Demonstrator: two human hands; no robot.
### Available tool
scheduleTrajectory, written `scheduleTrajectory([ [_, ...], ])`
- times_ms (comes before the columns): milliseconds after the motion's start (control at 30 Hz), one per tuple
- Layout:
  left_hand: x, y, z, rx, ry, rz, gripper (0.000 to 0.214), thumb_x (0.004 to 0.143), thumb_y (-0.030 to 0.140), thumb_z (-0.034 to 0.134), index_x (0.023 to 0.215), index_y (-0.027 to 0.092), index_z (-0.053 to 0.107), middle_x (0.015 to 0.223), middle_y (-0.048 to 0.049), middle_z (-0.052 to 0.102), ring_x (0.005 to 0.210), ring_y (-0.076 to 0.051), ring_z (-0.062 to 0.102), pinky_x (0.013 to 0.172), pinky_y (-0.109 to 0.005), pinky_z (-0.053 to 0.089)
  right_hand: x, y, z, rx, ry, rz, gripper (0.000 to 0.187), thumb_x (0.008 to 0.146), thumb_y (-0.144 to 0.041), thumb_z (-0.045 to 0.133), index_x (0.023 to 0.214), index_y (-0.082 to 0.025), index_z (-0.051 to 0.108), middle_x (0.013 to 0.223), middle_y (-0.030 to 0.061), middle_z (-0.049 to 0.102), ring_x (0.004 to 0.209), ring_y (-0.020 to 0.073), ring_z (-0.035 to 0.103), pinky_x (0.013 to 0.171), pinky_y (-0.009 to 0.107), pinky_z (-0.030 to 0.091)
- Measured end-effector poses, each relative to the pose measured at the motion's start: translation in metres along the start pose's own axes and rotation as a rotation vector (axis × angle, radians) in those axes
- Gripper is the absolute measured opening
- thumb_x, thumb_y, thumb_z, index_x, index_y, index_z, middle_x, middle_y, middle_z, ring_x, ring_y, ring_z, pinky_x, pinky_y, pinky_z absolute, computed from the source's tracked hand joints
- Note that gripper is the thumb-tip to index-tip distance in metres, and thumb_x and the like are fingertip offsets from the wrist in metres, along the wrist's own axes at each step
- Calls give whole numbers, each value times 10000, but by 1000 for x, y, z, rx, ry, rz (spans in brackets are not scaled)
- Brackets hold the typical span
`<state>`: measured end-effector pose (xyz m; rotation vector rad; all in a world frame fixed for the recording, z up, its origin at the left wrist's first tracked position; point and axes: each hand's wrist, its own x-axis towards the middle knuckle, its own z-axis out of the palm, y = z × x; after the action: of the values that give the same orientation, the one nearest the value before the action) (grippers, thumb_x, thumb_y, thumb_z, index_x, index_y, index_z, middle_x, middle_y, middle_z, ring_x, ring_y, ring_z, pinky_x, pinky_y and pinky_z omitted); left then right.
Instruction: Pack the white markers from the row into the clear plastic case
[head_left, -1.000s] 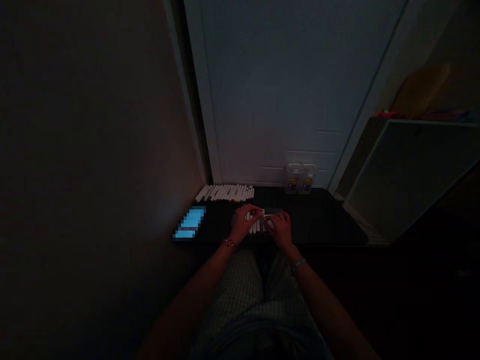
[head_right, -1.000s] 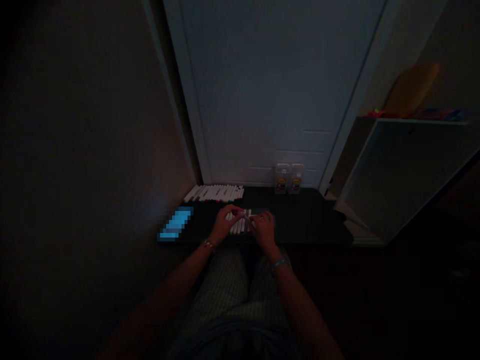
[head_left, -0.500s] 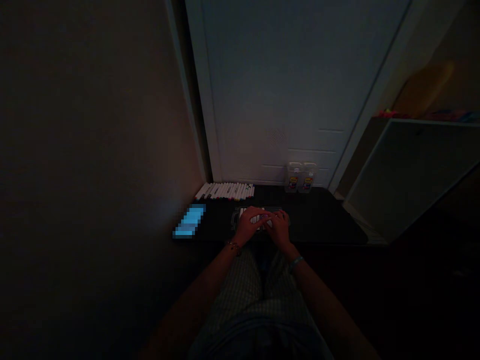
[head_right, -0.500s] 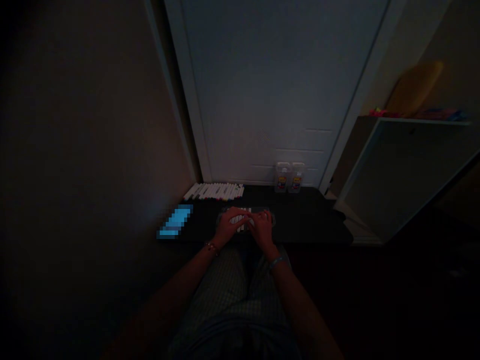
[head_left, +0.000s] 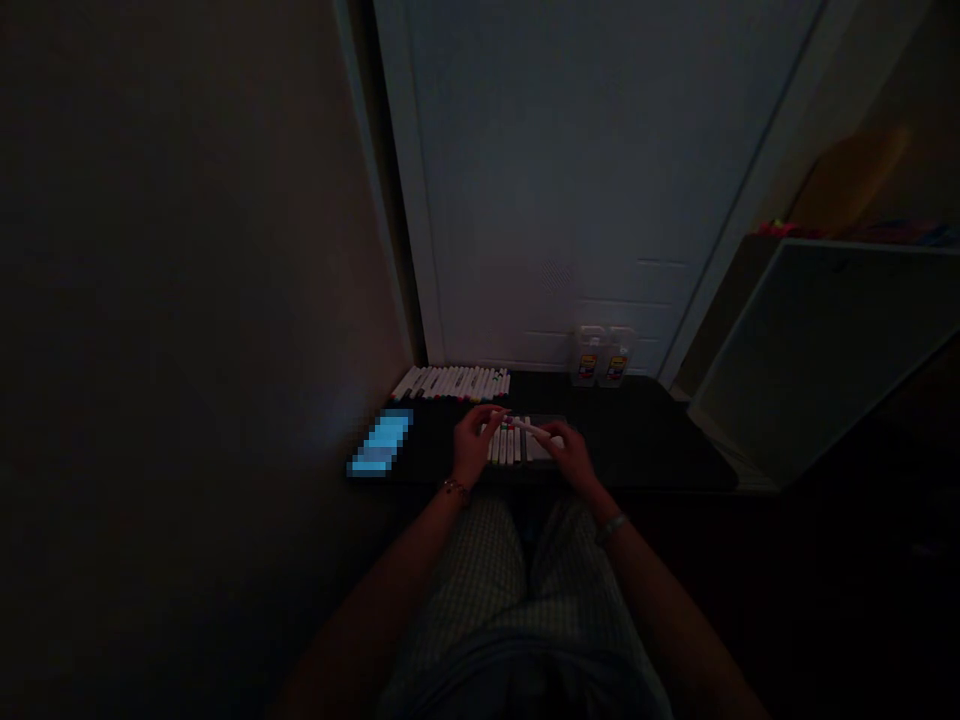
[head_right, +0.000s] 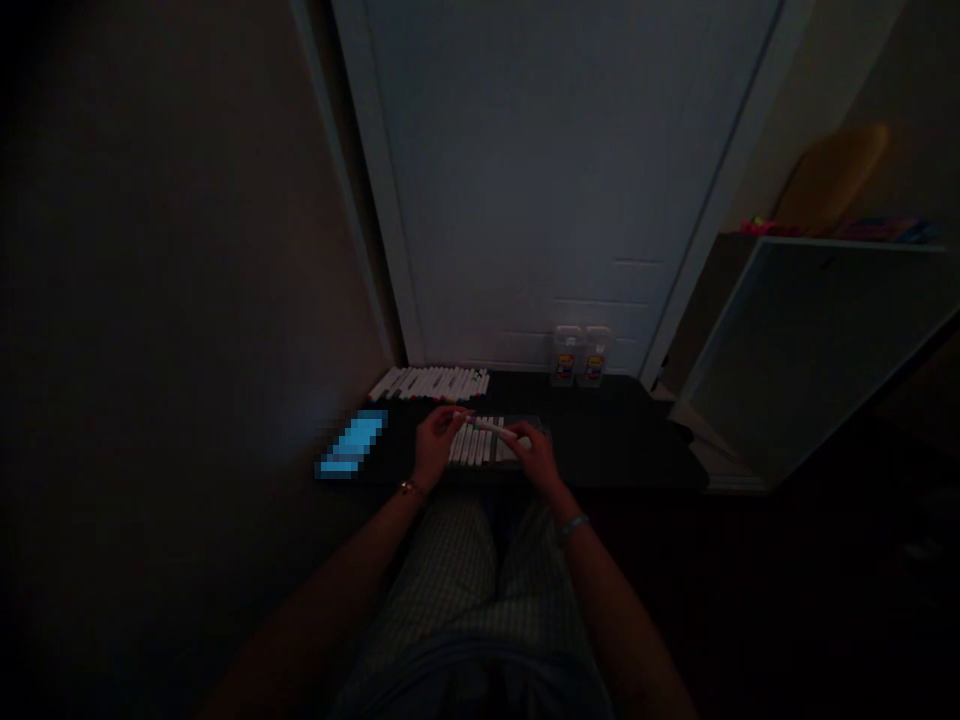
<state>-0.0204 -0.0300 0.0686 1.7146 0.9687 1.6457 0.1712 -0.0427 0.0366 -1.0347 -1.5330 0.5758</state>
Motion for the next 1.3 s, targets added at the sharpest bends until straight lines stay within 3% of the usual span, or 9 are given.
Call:
scheduleTrajectory([
  [133,-1,-16,-2,166,-65,-22,257,811,393,556,904,163,623,839,-38,672,791,-165,619,704,-257,464,11,-3,-9,275,58,96,292,763,-446,581,919,-203,626,803,9,643,744,153,584,683,265,445],
  [233,-3,-24,3,343,-208,61,239,827,374,541,924,181,642,860,-31,670,792,-158,600,719,-257,446,21,-9,-7,324,114,108,353,814,-472,490,1002,-200,613,844,22,643,760,146,585,693,268,447],
  [333,-5,-30,7,535,-370,173,229,813,377,568,924,202,667,861,-35,673,809,-178,586,753,-283,429,27,-21,-1,343,101,110,328,782,-458,553,958,-197,647,889,32,652,813,164,582,729,281,445],
  [400,-4,-33,8,632,-407,209,237,804,397,579,915,211,676,867,-38,679,833,-195,582,773,-300,417,28,-33,2,297,49,81,300,764,-443,594,933,-206,665,892,29,655,826,176,576,737,287,444],
  [533,-2,-37,11,665,-386,178,268,799,417,581,948,211,666,955,-44,677,915,-206,577,818,-305,409,23,-53,6,8,-7,-107,261,817,-411,565,994,-256,677,883,26,640,852,183,557,812,325,416],
  [667,-5,-43,15,626,-406,100,266,793,390,594,959,195,665,953,-51,673,918,-204,581,830,-313,423,17,-56,9,-186,-46,-252,227,844,-353,555,1038,-303,663,990,31,628,994,196,522,905,354,373],
  [867,-11,-49,15,580,-393,23,190,773,263,613,944,207,676,939,-53,662,888,-198,599,789,-308,461,7,-40,18,-150,-196,-241,260,848,-356,547,1081,-287,640,1013,35,664,924,189,593,843,323,430],
  [1100,-9,-56,15,565,-381,20,215,752,191,621,962,203,668,976,-57,656,919,-198,596,828,-326,459,2,-37,21,-197,-163,-208,259,829,-371,567,1056,-285,655,995,38,682,895,211,612,823,341,445],
  [1300,-8,-54,16,552,-413,37,177,776,246,614,934,208,683,934,-52,670,885,-202,601,802,-326,460,2,-40,21,-148,-112,-170,229,810,-389,580,977,-271,684,989,34,688,917,215,617,832,332,445],
])
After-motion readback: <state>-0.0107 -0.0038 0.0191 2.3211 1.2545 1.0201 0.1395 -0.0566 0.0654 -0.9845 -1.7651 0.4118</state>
